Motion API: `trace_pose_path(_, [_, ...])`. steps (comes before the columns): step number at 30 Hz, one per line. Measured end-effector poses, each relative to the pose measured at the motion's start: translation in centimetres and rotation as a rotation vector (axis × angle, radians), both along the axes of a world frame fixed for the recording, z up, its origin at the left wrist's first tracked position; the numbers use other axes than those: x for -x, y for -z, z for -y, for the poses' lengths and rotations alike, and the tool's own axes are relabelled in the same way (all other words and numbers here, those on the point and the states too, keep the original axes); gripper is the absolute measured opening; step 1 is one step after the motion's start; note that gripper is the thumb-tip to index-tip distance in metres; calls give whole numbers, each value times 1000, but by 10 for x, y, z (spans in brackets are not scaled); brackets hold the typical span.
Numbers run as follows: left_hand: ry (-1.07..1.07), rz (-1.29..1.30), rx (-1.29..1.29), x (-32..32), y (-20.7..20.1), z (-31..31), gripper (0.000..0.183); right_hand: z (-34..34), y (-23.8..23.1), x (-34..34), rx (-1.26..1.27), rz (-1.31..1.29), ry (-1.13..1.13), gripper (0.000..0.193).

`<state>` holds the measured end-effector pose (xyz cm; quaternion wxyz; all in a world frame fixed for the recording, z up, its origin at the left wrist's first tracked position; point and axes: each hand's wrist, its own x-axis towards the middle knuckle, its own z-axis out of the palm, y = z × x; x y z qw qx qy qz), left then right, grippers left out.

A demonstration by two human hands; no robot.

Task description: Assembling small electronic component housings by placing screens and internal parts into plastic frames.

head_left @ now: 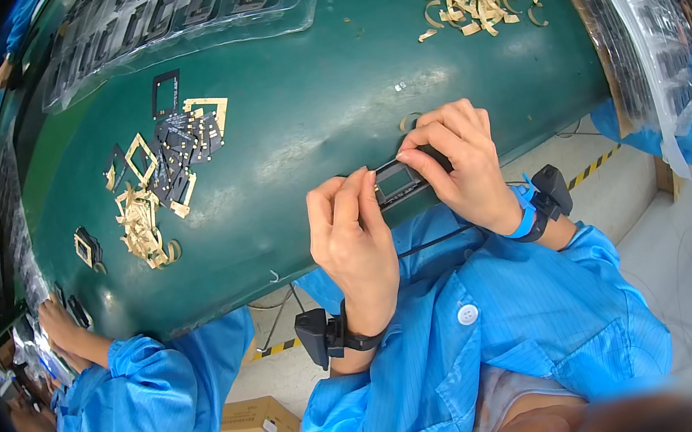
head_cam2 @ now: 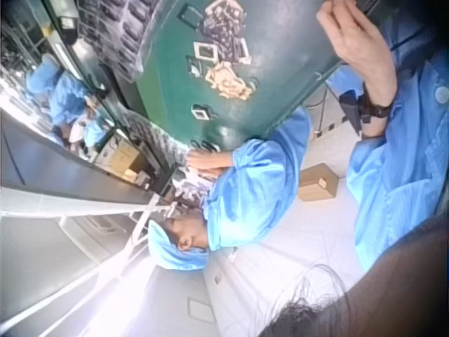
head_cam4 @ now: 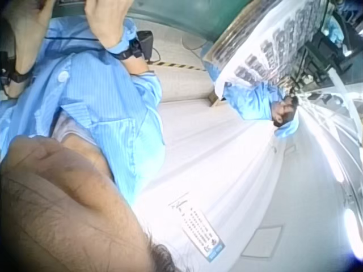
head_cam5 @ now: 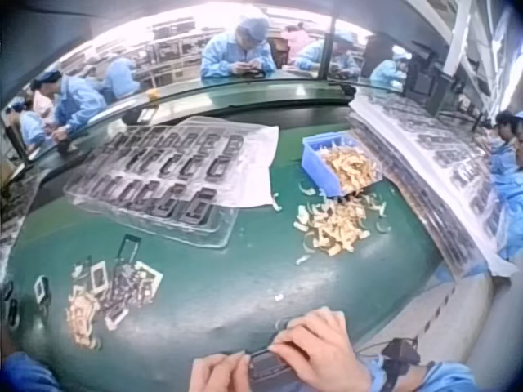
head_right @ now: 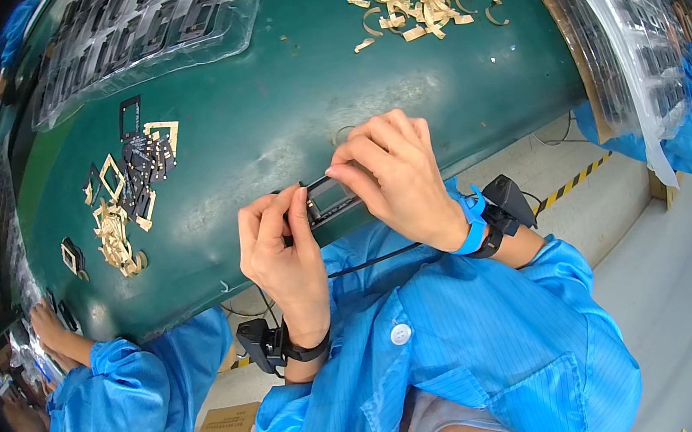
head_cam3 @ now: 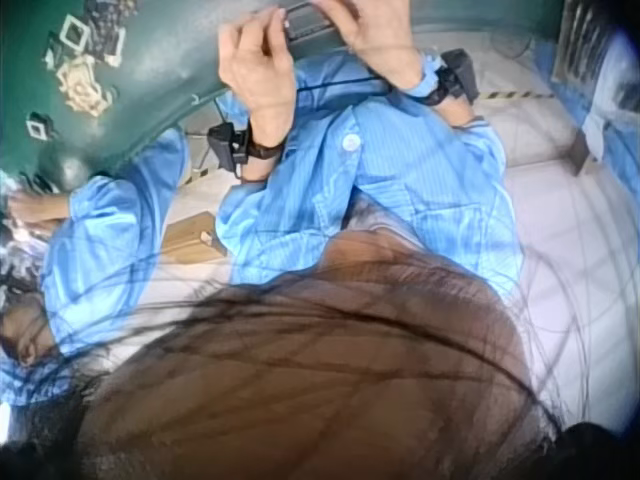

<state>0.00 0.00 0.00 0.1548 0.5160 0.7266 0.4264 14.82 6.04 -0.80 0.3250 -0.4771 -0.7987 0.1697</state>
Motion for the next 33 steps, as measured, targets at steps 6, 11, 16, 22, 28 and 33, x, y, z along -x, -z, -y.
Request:
trace_pose_path(6, [-9, 4, -31, -2, 0, 1, 8, 0, -6, 3, 17, 4, -17, 16])
trace_pose_path(11, [-15, 41, -25, 0, -3, 0, 10, 0, -6, 6, 21, 16, -7, 18])
trace_pose_path(16, [-24, 24, -9, -4, -1, -5, 12, 1, -5, 9, 20, 18, 7, 18])
trace_pose_path(22, [-31, 49, 8, -2, -6, -7, 10, 3, -8, 10, 50, -3, 43, 14])
trace_pose_path(28, [-32, 156, 80, 4, -13, -8, 10, 2, -10, 4, 121, -44, 32, 10])
trace_pose_path(33, [-50, 174, 106, 6, -13, -2, 11, 4, -9, 2, 85, -44, 15, 9])
